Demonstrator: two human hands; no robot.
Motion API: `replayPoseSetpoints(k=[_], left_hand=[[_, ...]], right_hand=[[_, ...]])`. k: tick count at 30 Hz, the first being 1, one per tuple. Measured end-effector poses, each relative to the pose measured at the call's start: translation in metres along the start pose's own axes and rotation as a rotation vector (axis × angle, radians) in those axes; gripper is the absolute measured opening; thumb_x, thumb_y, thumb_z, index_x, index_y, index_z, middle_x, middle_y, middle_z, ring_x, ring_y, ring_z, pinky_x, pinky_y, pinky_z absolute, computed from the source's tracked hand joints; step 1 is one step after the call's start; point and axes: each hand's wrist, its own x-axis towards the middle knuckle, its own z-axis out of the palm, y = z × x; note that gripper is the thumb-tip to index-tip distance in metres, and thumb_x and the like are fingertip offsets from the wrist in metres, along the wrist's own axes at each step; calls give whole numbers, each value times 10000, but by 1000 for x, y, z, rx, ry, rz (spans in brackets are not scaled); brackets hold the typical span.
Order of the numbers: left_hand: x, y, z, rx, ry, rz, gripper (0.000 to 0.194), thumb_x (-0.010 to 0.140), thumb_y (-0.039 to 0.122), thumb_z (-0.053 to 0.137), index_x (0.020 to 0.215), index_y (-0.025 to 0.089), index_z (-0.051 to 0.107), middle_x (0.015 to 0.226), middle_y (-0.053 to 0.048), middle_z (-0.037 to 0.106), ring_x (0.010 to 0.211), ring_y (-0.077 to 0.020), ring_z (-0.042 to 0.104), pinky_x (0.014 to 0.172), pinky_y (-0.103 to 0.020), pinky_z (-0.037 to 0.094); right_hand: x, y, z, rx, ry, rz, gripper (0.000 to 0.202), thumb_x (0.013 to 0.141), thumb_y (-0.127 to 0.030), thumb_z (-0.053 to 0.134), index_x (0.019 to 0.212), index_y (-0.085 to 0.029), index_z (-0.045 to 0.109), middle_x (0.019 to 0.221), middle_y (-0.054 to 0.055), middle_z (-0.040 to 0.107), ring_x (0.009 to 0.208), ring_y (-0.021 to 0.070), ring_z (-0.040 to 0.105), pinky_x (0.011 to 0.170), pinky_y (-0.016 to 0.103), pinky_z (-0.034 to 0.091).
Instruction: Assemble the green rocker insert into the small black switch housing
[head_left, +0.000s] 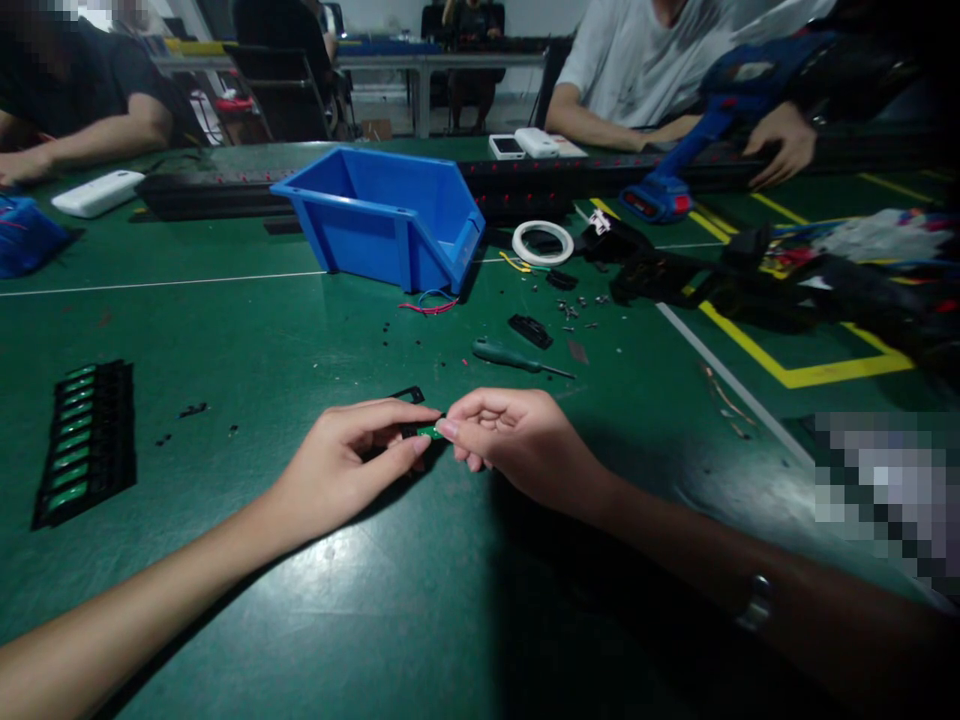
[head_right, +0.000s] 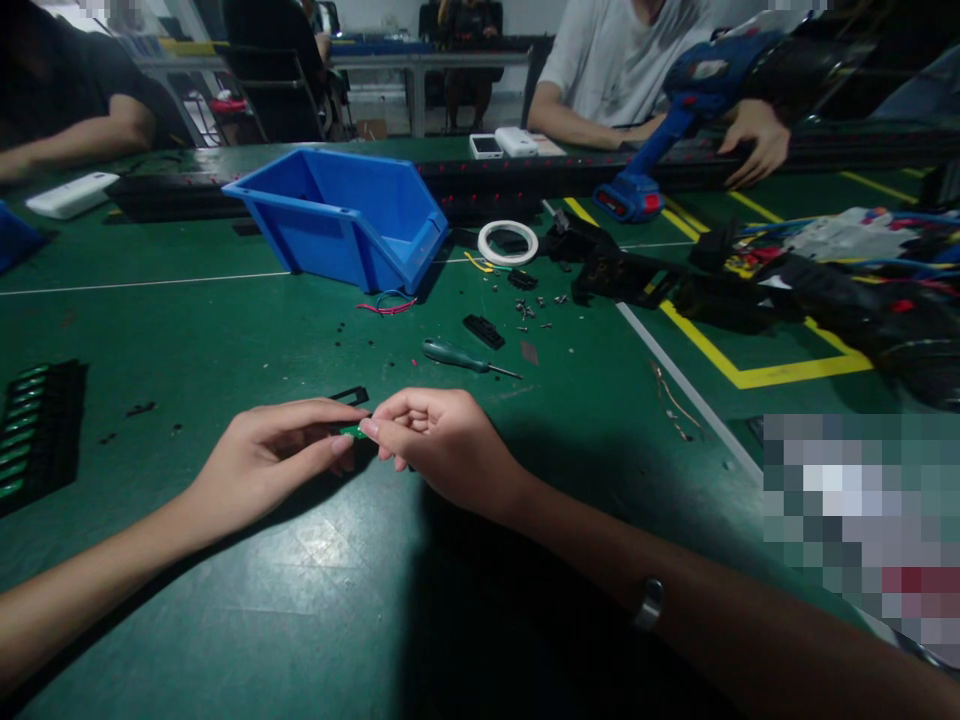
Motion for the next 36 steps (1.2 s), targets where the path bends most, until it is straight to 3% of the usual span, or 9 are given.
replayPoseSetpoints(k=[20, 36], left_hand=[[-1, 1, 0, -39, 5, -7, 240, 937, 214, 638, 1155, 161, 724, 903, -54, 736, 712, -120, 675, 642, -211, 545], [0, -3, 2, -32, 5, -12, 274, 911, 226, 676, 1180, 202, 727, 995, -61, 725, 742, -117, 660, 648, -201, 535]], right_hand=[[0, 2, 0, -11, 15, -16, 172, 892, -328, 711, 824, -170, 697, 676, -5, 675, 566, 105, 596, 532, 211, 461], [1, -2, -2, 41, -18, 18, 134, 867, -285, 709, 797, -171, 698, 659, -11, 667, 553, 101, 579, 529, 206, 453]])
